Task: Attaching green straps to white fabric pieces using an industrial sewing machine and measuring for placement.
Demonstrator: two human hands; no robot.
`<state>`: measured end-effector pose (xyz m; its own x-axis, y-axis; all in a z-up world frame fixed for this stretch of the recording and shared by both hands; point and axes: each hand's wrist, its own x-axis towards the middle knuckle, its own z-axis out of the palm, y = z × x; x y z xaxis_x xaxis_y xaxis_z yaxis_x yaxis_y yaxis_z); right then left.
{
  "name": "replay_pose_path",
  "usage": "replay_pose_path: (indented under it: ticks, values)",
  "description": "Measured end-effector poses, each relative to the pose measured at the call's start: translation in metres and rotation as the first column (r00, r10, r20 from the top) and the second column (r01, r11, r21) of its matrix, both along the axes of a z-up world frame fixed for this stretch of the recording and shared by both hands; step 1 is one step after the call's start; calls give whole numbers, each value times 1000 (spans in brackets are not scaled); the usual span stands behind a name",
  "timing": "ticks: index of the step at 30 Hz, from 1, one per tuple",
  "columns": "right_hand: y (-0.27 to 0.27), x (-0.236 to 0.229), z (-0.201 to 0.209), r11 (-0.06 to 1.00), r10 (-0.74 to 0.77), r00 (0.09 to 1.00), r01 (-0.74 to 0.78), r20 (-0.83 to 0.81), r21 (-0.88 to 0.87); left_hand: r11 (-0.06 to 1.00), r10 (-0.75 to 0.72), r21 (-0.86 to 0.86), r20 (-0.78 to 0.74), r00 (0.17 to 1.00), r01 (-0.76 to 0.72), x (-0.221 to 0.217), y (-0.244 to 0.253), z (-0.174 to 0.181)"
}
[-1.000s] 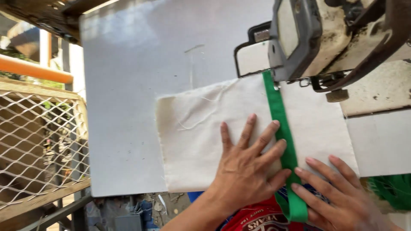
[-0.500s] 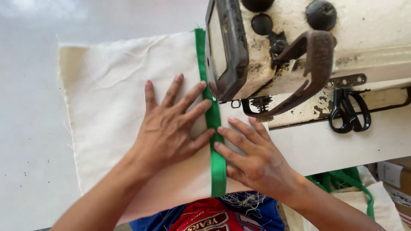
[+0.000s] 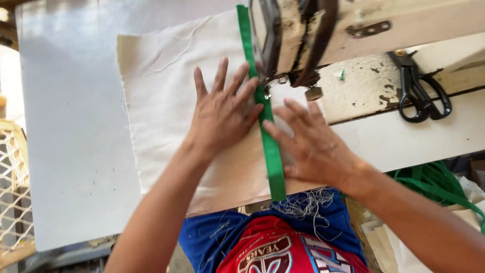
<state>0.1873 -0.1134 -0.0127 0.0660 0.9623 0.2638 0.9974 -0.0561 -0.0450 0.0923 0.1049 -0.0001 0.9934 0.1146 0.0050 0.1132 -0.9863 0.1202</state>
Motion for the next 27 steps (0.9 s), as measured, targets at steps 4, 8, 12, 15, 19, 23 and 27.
replay_pose_path:
  ticks: [4, 8, 12, 15, 19, 23, 27]
  values:
    - [-33, -33, 1, 993, 53, 998, -48, -40, 108, 1000, 0, -12, 301, 954, 4, -34, -51, -5]
    - [-58, -62, 0, 968, 133, 971, -85, -197, 237, 987, 20, -160, 228, 974, 17, -63, -75, -13]
    - [-75, -75, -7, 973, 114, 943, -43, -312, 225, 993, 0, -111, 249, 969, 29, -69, -72, -18]
    - [-83, -75, -10, 972, 94, 932, -8, -351, 236, 990, -31, -122, 281, 959, 68, -69, -70, -16]
    - [-86, -72, -11, 964, 102, 932, -6, -348, 266, 991, -26, -117, 262, 965, 59, -70, -68, -16]
    - [-85, -72, -15, 970, 103, 953, -32, -285, 242, 991, -33, -119, 190, 981, 56, -72, -68, -9]
    - [-85, -69, -14, 975, 131, 949, -71, -286, 211, 989, -29, -136, 175, 984, 53, -73, -69, -4]
